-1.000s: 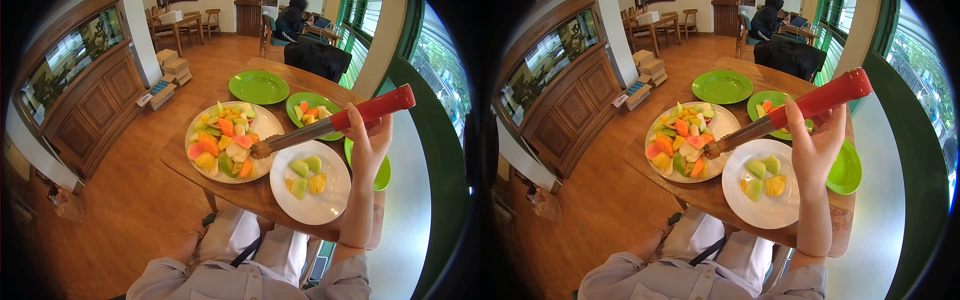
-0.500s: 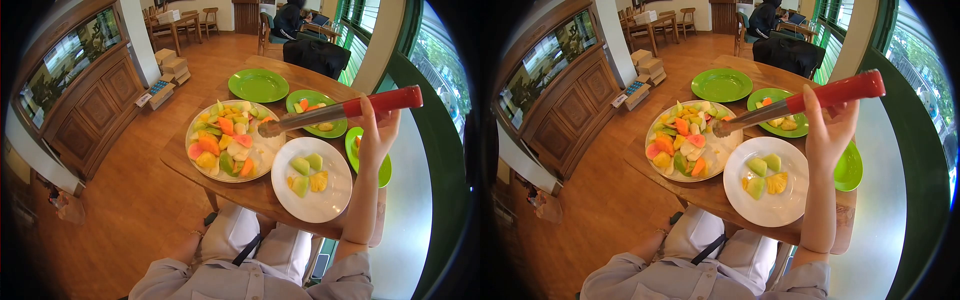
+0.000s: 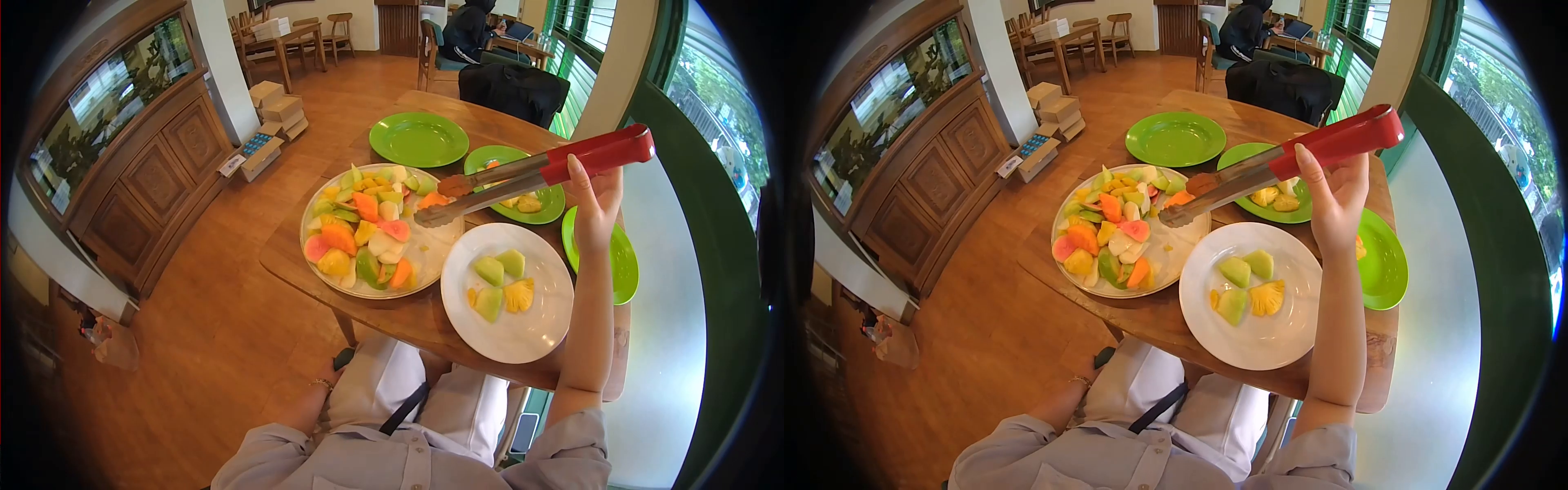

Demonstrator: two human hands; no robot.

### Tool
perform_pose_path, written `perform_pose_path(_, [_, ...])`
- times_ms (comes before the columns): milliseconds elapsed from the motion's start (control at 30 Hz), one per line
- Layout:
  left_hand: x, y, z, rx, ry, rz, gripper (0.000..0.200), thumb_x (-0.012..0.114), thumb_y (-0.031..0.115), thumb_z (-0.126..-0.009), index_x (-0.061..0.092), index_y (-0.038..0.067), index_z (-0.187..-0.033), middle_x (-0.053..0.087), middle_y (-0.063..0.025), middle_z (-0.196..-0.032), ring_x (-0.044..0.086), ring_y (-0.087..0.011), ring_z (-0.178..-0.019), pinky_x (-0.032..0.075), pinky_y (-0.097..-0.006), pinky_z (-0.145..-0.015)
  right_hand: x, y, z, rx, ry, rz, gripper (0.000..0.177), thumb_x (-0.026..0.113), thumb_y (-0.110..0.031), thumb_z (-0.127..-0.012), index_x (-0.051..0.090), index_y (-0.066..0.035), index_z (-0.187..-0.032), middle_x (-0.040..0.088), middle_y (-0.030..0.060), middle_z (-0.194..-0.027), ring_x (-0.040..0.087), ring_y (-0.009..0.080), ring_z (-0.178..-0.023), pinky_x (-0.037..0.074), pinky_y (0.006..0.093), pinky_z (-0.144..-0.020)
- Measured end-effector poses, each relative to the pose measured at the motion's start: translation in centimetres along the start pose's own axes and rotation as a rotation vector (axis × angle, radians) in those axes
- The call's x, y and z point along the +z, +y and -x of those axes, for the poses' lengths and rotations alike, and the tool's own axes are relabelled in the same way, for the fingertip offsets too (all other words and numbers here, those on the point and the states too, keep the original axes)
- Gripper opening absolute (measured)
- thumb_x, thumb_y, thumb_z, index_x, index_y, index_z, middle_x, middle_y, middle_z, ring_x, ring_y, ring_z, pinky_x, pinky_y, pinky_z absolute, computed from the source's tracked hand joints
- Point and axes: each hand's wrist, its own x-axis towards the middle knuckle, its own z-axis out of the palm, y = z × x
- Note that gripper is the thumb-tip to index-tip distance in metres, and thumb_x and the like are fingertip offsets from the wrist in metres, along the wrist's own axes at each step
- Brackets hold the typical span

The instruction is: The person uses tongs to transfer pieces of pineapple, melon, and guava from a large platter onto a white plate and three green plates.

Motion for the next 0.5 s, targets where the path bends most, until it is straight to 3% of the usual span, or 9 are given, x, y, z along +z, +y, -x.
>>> perform_pose_path(233, [-0.4, 1.3, 0.7, -0.060, 0.011, -0.001, 0.045, 0.058, 0.033, -0.069, 0.046, 0.001, -0.098, 0.052, -0.0204, -0.094, 0.050, -0.0324, -0.089, 0.040, -0.0366, -0.075, -1.4, 1.7, -0.5, 0.132, -0.011, -0.087, 0.033, 0.056, -0.006, -0.074, 0.037, 0.000, -0.100, 0.053, 0.0138, -0.091, 0.054, 0.0188, -0.083, 0.045, 0.0298, -0.072])
perform_pose_path(300, [-0.3, 0.5, 0.5, 0.009, 0.008, 0.023, 0.045, 0.058, 0.033, -0.069, 0.046, 0.001, -0.099, 0.052, -0.0204, -0.094, 0.050, -0.0328, -0.089, 0.040, -0.0369, -0.075, -1.7, 2.2, -0.6, 0.141, 0.026, -0.067, 0.029, 0.056, -0.007, -0.074, 0.038, 0.001, -0.096, 0.053, 0.0135, -0.088, 0.055, 0.0186, -0.080, 0.047, 0.0295, -0.069])
perform_pose_path(500, [-0.7, 1.7, 1.1, -0.037, 0.010, 0.005, 0.045, 0.059, 0.031, -0.069, 0.045, 0.001, -0.100, 0.051, -0.0207, -0.096, 0.049, -0.0329, -0.090, 0.040, -0.0362, -0.076, -2.2, 2.1, -0.8, 0.131, 0.065, -0.019, 0.024, 0.056, -0.006, -0.074, 0.040, 0.000, -0.092, 0.053, 0.0101, -0.085, 0.056, 0.0170, -0.078, 0.049, 0.0295, -0.067])
